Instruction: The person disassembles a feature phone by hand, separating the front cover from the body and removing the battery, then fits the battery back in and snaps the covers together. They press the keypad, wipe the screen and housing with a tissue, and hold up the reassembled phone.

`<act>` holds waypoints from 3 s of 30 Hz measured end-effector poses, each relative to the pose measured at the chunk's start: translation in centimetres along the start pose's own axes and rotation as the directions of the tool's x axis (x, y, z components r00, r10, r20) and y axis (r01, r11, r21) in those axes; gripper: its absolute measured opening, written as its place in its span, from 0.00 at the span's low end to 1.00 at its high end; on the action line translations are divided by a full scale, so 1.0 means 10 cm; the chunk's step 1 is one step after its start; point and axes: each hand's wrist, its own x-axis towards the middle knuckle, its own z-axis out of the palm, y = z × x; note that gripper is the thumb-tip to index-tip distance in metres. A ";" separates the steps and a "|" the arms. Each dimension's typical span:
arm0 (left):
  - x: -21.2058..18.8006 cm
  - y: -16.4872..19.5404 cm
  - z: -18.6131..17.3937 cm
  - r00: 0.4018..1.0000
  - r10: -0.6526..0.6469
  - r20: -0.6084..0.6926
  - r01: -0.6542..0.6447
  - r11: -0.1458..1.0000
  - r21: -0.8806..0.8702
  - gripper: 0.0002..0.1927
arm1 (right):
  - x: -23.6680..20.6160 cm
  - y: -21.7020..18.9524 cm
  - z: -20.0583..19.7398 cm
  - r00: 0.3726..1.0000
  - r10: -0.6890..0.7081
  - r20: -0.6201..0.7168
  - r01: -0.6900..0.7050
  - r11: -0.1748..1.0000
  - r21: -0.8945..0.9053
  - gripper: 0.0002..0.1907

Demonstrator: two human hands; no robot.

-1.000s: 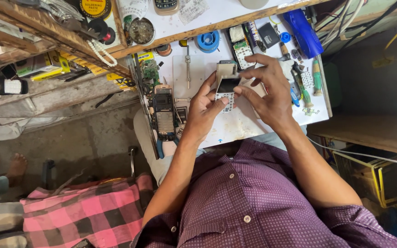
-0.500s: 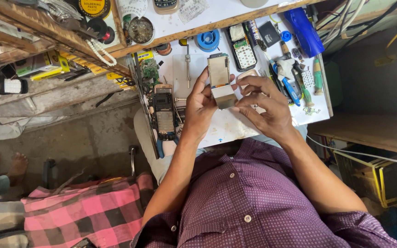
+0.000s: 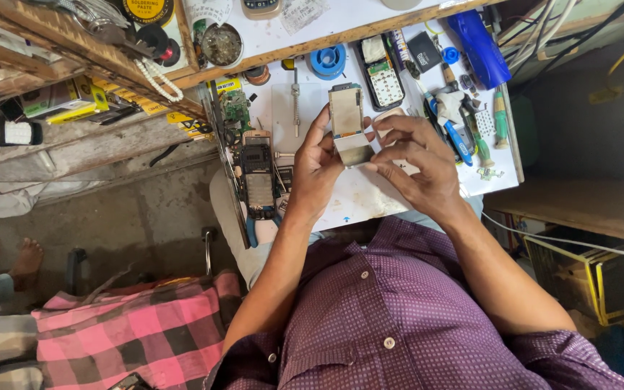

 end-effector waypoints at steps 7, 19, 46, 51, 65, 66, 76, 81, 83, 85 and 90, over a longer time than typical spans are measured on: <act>-0.06 -0.07 0.03 1.000 -0.022 0.001 0.022 0.998 0.063 0.39 | 0.14 0.07 -0.05 0.993 0.053 -0.105 -0.064 0.992 -0.110 0.12; -0.09 0.07 0.18 0.995 -0.059 0.077 0.058 0.998 0.009 0.38 | 0.29 0.22 -0.05 0.968 0.230 -0.099 -0.226 0.973 0.046 0.08; -0.11 0.07 0.17 0.989 -0.089 0.120 0.091 0.996 -0.011 0.35 | 0.14 0.39 0.05 0.845 0.534 0.007 -0.460 0.722 0.517 0.05; -0.10 0.10 0.17 0.986 -0.094 0.141 0.094 0.996 0.008 0.33 | 0.15 0.37 0.05 0.833 0.553 0.010 -0.476 0.708 0.522 0.05; -0.15 0.06 0.14 0.989 -0.139 0.048 0.138 0.990 0.021 0.24 | -0.03 0.46 0.11 0.824 0.567 0.004 -0.497 0.719 0.486 0.05; -0.15 0.06 0.13 0.989 -0.141 0.040 0.140 0.990 0.022 0.24 | -0.05 0.47 0.12 0.821 0.570 0.007 -0.503 0.719 0.480 0.05; -0.17 0.05 0.14 0.991 -0.132 0.026 0.128 0.985 0.112 0.23 | -0.09 0.37 0.14 0.820 0.569 0.055 -0.518 0.698 0.494 0.16; -0.14 0.04 0.10 0.993 -0.120 0.015 0.117 0.982 0.146 0.23 | -0.06 0.26 0.04 0.927 0.354 -0.127 -0.331 0.928 0.172 0.13; -0.12 0.04 0.07 0.991 -0.132 -0.008 0.132 0.979 0.154 0.23 | -0.03 0.26 -0.14 0.958 0.180 -0.226 -0.223 0.958 -0.183 0.06; -0.11 0.04 0.03 0.991 -0.129 -0.028 0.132 0.981 0.144 0.23 | -0.03 0.29 -0.35 0.964 0.165 -0.208 -0.238 0.883 -0.404 0.07; -0.07 0.05 0.00 0.994 -0.104 -0.045 0.109 0.986 0.128 0.23 | -0.06 0.45 -0.46 0.969 0.184 -0.164 -0.246 0.733 -0.635 0.17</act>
